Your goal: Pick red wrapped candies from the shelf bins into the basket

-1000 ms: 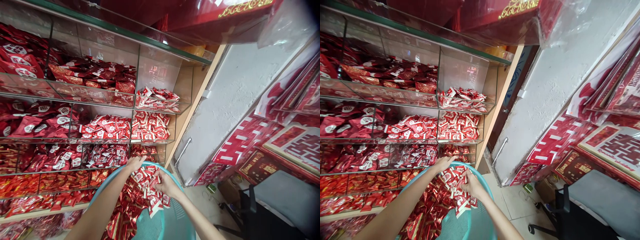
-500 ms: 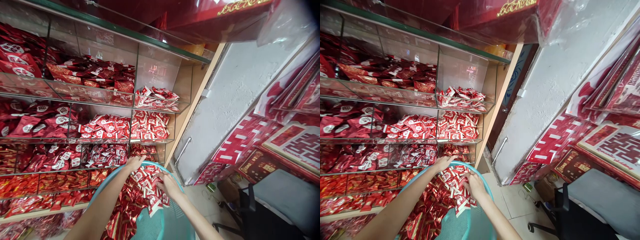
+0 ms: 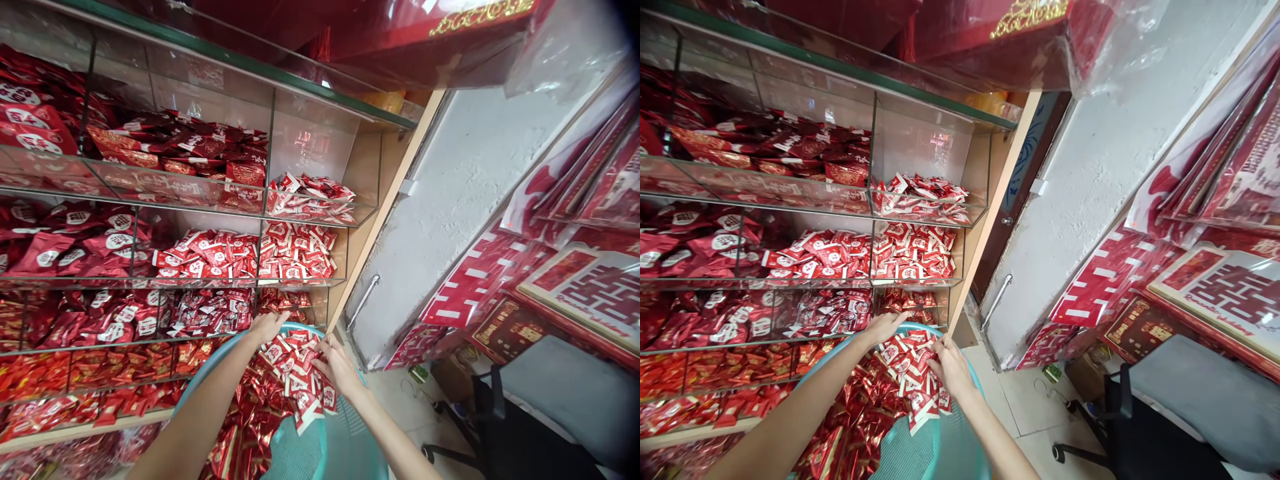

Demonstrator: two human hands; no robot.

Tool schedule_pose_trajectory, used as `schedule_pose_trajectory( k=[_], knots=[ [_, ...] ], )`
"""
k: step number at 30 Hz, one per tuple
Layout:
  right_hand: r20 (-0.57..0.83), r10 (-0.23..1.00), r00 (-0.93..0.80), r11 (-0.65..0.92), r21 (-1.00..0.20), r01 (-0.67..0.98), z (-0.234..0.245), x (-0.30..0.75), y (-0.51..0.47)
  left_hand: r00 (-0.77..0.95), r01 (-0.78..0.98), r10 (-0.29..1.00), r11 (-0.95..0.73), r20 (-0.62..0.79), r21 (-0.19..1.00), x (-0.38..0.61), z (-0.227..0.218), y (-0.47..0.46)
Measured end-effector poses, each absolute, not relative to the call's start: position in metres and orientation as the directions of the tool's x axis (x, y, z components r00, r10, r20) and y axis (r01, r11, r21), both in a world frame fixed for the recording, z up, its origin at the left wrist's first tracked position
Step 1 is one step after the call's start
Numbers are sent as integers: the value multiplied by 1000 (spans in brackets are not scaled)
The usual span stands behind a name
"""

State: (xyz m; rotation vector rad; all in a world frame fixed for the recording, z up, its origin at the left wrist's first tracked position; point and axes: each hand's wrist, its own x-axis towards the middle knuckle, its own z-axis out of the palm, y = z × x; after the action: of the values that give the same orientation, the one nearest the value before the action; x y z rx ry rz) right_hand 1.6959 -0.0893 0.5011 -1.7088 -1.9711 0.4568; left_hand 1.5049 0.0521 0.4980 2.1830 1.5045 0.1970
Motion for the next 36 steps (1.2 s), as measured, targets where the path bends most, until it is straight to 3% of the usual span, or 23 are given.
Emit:
schedule_pose_trajectory(
  k=[8, 17, 24, 29, 36],
  knots=[
    [154, 979, -131, 192, -501, 844, 527, 1703, -80, 338, 866, 924, -232, -178, 443, 1506, 505, 49],
    [507, 812, -288, 510, -378, 773, 643, 1684, -12, 364, 856, 918, -264, -157, 444, 1504, 500, 51],
    [564, 811, -155, 270, -127, 955, 667, 1678, 49, 388, 841, 912, -291, -133, 456, 1504, 501, 49],
    [499, 823, -271, 245, 117, 962, 673, 1665, 75, 359, 852, 924, -266, -133, 451, 1504, 502, 47],
    [489, 819, -301, 280, 118, 953, 673, 1655, 78, 357, 849, 921, -250, -156, 464, 1505, 502, 49]
  ],
)
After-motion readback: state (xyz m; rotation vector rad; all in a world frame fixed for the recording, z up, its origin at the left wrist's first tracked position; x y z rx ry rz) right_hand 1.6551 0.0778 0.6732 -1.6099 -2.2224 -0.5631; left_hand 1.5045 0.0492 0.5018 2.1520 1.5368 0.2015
